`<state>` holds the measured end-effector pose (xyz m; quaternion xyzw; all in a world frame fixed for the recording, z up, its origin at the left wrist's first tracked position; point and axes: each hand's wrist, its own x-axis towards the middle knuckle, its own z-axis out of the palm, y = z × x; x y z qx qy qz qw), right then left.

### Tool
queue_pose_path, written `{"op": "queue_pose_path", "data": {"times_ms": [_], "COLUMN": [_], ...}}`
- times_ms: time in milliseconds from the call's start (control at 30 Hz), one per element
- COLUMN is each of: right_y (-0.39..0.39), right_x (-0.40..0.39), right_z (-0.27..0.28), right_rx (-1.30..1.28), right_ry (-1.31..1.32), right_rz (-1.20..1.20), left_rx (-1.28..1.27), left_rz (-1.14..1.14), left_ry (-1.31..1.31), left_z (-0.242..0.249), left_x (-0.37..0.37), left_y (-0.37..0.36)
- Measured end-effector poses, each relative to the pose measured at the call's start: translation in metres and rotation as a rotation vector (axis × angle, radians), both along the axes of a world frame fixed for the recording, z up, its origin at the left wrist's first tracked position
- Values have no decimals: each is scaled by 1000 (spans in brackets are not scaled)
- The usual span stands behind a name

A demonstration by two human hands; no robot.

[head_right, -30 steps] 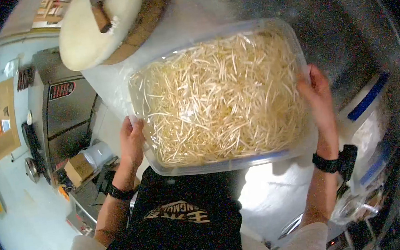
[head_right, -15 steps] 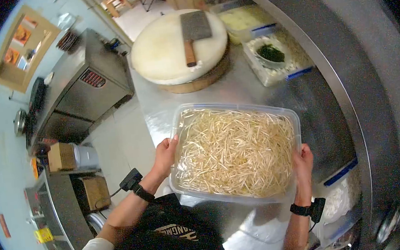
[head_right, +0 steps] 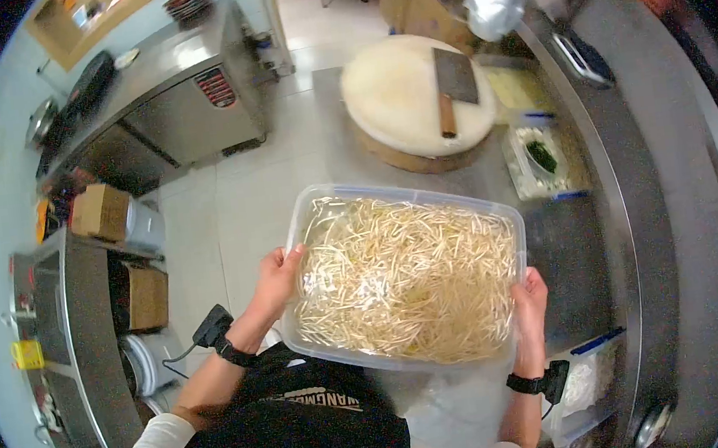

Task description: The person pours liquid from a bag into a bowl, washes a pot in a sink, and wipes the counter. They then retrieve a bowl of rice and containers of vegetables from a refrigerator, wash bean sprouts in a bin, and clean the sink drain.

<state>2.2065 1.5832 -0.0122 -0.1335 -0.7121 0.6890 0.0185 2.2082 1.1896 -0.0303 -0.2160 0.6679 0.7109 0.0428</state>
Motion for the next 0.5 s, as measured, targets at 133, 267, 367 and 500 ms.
{"op": "queue_pose_path", "data": {"times_ms": [133,267,367,500], "right_y": [-66,-125,-215,-354], "right_x": [-6,-35,-51,-61], "right_z": [27,32,40,33], "right_rx": [165,233,246,121], "right_ry": [-12,53,56,133], "right_rz": [114,331,413,712], "left_rx": [57,-122,-196,-42], "left_rz": [85,157,312,522], "left_ry": [-2,12,77,-52], "left_z": [10,6,18,30], "left_x": [29,63,105,180], "left_y": [-64,-131,-196,-294]}}
